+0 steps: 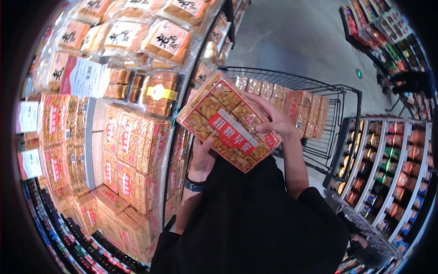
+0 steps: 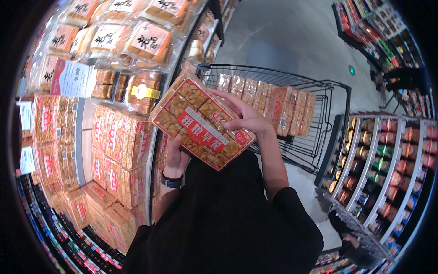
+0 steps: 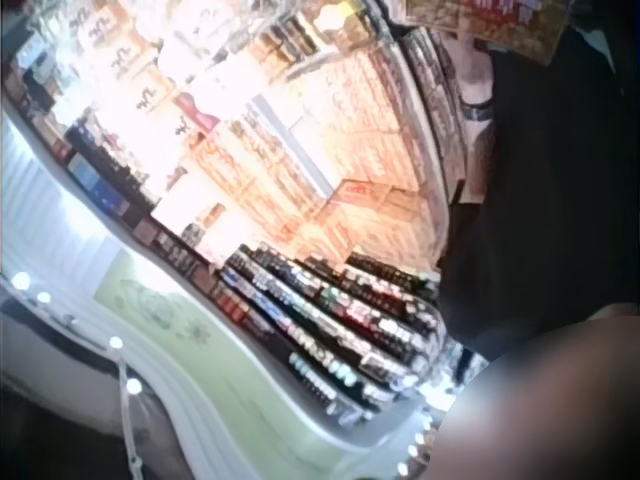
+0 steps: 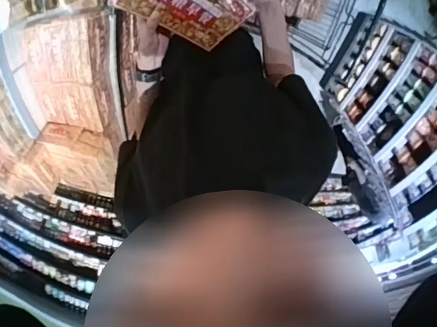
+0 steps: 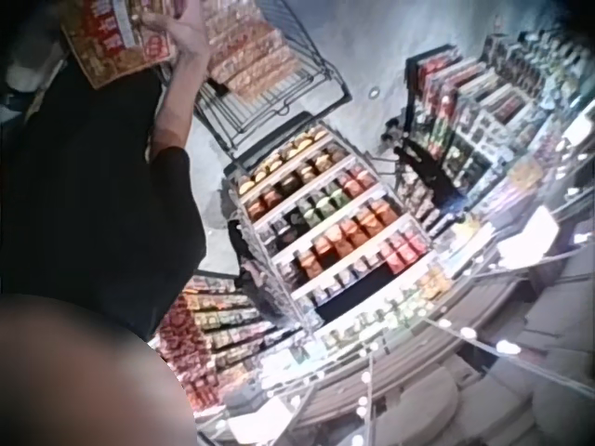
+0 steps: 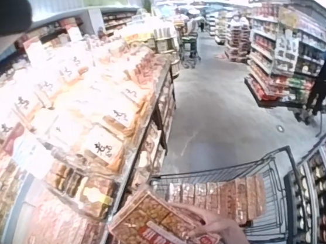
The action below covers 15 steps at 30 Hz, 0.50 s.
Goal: Organizing boxes of crispy rice snacks on a supermarket shelf and putting some in a shopping cart.
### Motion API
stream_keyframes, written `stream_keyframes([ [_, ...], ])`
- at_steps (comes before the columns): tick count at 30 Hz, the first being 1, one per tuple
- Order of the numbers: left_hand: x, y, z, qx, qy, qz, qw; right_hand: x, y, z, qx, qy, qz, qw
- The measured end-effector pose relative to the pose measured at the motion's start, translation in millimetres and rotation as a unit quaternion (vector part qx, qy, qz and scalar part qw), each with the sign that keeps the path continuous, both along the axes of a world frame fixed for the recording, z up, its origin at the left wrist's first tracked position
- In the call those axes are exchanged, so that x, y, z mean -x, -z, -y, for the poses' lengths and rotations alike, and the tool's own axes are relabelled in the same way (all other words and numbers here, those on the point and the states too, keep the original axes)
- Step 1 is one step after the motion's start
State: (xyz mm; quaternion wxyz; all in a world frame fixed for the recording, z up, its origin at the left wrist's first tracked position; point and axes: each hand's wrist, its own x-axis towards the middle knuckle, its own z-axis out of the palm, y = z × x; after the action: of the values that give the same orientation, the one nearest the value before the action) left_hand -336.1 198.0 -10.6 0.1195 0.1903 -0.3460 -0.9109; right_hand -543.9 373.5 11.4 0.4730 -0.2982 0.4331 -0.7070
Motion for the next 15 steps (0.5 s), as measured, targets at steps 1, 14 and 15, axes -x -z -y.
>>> stream_keyframes([
  [1,1.9,-6.8,0.0,-0.001,-0.035,0.004,0.999,-1.1,-7.5,8.6,-0.016,-0.007,0.009,1.000],
  [14,-64.0,-12.1,11.2,0.004,-0.251,-0.008,0.968,-32.7,-5.9,101.1,0.025,-0.145,0.144,0.979],
  [15,-68.7,-12.2,10.9,-0.015,-0.269,-0.011,0.963,-34.8,-4.6,106.6,0.027,-0.154,0.156,0.975],
])
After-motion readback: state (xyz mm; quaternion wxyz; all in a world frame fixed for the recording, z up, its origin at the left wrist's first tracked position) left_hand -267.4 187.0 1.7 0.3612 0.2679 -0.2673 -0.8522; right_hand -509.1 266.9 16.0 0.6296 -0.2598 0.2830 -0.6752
